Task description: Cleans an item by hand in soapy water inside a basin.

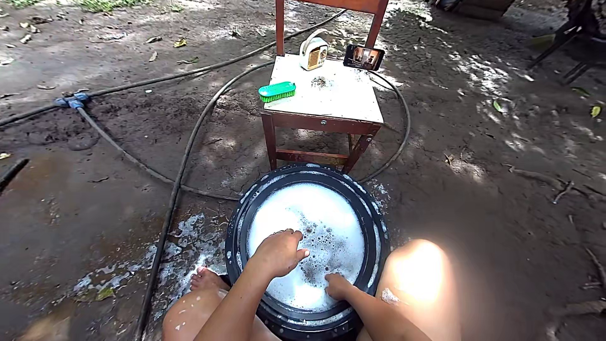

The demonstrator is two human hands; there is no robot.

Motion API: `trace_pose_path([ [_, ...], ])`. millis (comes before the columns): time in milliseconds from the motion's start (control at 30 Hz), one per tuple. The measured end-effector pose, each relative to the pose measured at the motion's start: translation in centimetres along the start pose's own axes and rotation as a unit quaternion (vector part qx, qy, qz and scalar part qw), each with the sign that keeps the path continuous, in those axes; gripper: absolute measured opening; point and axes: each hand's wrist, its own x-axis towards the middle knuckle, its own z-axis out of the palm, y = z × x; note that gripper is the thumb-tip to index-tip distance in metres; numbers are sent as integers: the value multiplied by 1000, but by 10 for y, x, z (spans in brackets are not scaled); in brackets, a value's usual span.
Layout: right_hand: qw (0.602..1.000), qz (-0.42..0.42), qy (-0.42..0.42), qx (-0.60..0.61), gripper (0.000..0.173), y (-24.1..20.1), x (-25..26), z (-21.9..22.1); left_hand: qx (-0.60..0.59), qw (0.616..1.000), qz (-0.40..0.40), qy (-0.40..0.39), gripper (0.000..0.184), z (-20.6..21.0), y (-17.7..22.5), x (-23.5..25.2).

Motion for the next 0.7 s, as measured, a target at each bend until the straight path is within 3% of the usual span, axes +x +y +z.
trace_pose_path([
  [700,1000,-6,-3,0,49,-1,0,1,-1,1000,-1,-2,56,0,1,1],
])
